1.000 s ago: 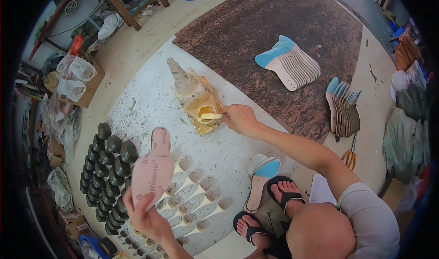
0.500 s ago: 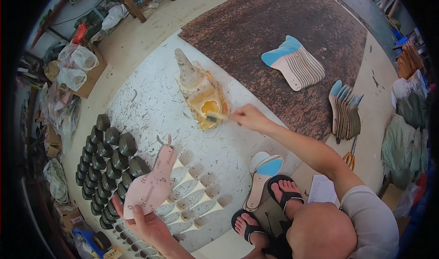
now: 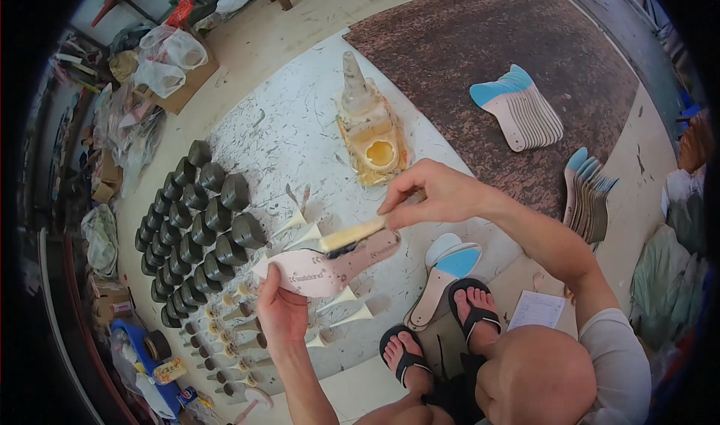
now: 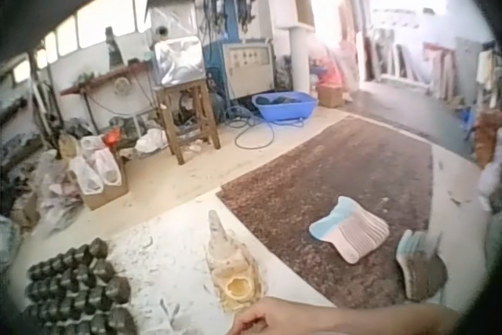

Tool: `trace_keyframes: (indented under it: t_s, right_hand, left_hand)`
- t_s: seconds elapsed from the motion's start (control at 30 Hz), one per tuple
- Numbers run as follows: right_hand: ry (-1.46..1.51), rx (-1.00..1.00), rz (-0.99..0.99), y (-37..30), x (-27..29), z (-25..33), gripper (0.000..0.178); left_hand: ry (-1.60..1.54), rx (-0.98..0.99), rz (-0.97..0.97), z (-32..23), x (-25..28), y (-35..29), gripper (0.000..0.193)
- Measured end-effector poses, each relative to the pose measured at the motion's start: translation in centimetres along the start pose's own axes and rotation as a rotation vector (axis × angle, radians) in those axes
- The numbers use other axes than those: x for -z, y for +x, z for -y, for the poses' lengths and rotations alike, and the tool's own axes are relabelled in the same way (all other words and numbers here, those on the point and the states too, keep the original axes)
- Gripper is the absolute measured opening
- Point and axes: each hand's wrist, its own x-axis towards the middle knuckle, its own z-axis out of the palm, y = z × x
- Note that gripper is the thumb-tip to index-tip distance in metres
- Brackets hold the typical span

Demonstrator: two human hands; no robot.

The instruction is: The person applies adhesive onto shoe insole components using an applicator brush, presses the pieces together by hand, and sets the assembled soles on the floor.

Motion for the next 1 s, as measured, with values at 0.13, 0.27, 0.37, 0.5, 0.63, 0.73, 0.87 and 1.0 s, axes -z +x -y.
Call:
trace_keyframes:
  t_s: [0.13,0.27,0.37,0.5,0.63,0.73,0.87,1.0]
  right_hand:
    - [-0.302,0.089,0.019,1.0,-0.9,2.3,0.023]
    - [-0.387,0.093,0.059,1.2,-0.8,3.6,0.024]
    - [-0.412,0.155,0.122,1.0,-0.3,3.2,0.024]
    - [-0.394,0.161,0.168,0.9,0.8,3.4,0.025]
    - [-0.45,0.117,0.255,0.7,2.8,3.8,0.025]
    - [-0.513,0.08,0.244,-0.2,4.4,3.6,0.023]
    - [-0.517,0.108,0.097,-1.7,5.4,2.0,0.026]
    - [-0.531,0.268,-0.282,-3.3,2.3,-0.3,0.021]
  left_hand:
    - [0.034,0.058,0.109,0.3,-0.7,-0.6,0.024]
    - [0.0,0.057,0.125,0.3,-1.2,-1.0,0.025]
    - [-0.066,0.039,0.162,0.3,-0.3,-1.0,0.026]
    - [-0.214,0.079,0.168,0.7,1.2,-0.9,0.03]
    - [-0.283,0.098,0.157,0.8,1.9,-1.0,0.035]
    - [-0.412,0.106,0.241,0.7,2.3,-1.3,0.033]
    - [-0.508,0.054,0.235,0.8,2.8,-1.6,0.034]
    - [-0.541,-0.11,0.243,1.5,4.1,-2.0,0.037]
